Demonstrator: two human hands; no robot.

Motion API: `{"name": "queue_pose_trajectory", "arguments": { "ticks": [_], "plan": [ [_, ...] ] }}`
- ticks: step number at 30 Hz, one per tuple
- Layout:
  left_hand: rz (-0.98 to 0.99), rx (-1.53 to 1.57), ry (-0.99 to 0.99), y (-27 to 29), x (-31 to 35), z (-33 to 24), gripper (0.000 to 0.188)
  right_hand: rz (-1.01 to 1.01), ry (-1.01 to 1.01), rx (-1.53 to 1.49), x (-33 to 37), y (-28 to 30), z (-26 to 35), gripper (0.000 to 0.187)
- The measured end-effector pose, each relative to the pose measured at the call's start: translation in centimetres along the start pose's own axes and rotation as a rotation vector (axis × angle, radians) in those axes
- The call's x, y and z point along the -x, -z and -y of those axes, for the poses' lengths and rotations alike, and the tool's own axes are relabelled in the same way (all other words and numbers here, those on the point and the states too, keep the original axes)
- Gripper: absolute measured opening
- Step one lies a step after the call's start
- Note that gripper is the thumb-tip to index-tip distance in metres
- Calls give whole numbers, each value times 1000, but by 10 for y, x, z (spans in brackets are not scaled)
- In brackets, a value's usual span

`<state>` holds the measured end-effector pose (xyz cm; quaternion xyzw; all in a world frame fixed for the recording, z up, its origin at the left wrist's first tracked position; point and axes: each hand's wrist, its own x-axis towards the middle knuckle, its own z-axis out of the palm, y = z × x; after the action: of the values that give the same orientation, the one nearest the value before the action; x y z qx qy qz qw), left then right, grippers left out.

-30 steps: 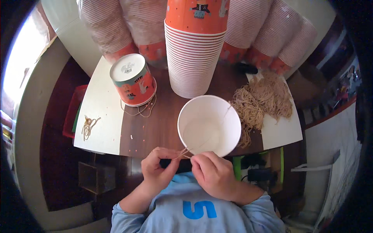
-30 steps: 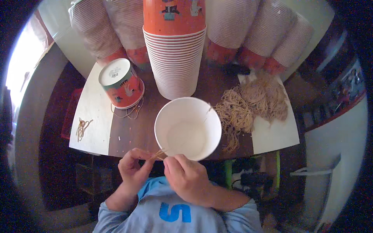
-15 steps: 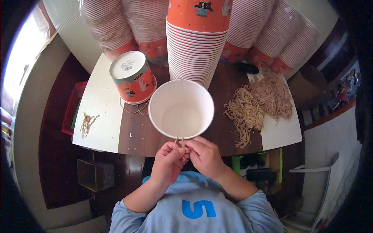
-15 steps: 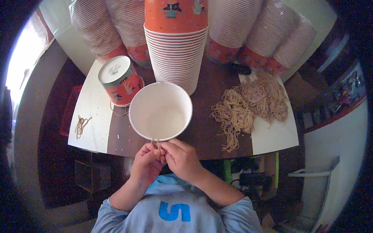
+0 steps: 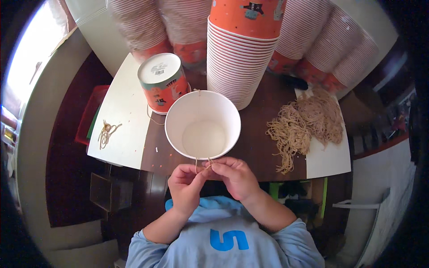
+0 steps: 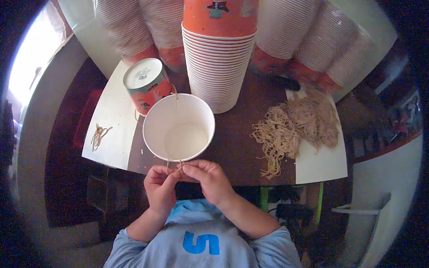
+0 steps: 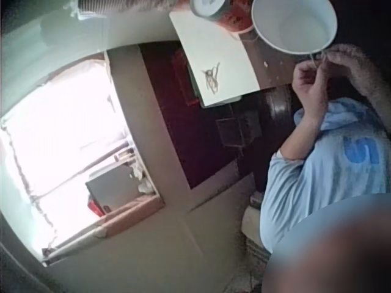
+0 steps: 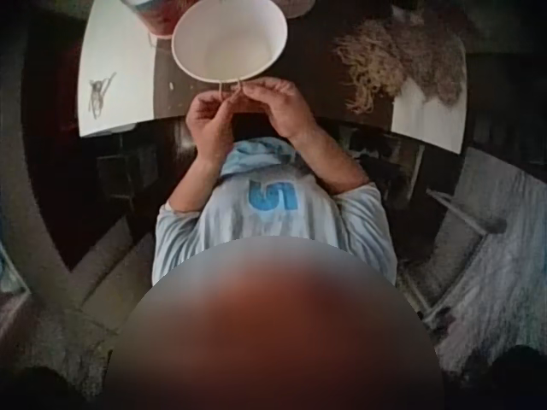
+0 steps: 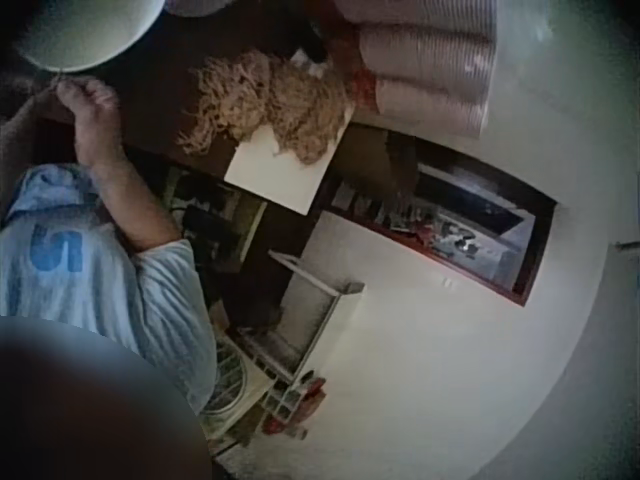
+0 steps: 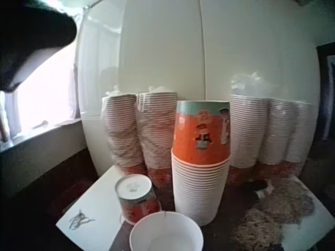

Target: Tie rubber bands around the rim of paper cups.

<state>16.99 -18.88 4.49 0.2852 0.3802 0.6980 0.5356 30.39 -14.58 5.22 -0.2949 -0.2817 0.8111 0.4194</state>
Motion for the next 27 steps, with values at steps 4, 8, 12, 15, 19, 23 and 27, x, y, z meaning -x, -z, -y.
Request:
{"name": "queue_pose_trajectory", "arguments": {
  "ticks": [4,8,12,15,19,23,27],
  "plan": [
    [-37,-258,-162,-3,2,-2,12,8,-23,-62,-1,-2,-2,16],
    [51,-445,-414,3,-5,-3,11,-17,36,2,-2,-2,-4,16],
    [86,-539,-307,2,-4,-8,15,5,-9,-80,-1,0,-2,18],
    [166,-706,-483,8,-8,-6,23,12,-54,-120,-1,3,-4,18],
    [207,-869,-686,9,-11,-4,33,-10,-41,-112,-1,4,-5,19],
    [206,-861,-691,8,-13,-5,34,-2,-38,-83,1,1,-5,21],
    [207,-913,-725,8,-14,-7,34,-10,-20,-43,1,3,-7,21]
  ]
}}
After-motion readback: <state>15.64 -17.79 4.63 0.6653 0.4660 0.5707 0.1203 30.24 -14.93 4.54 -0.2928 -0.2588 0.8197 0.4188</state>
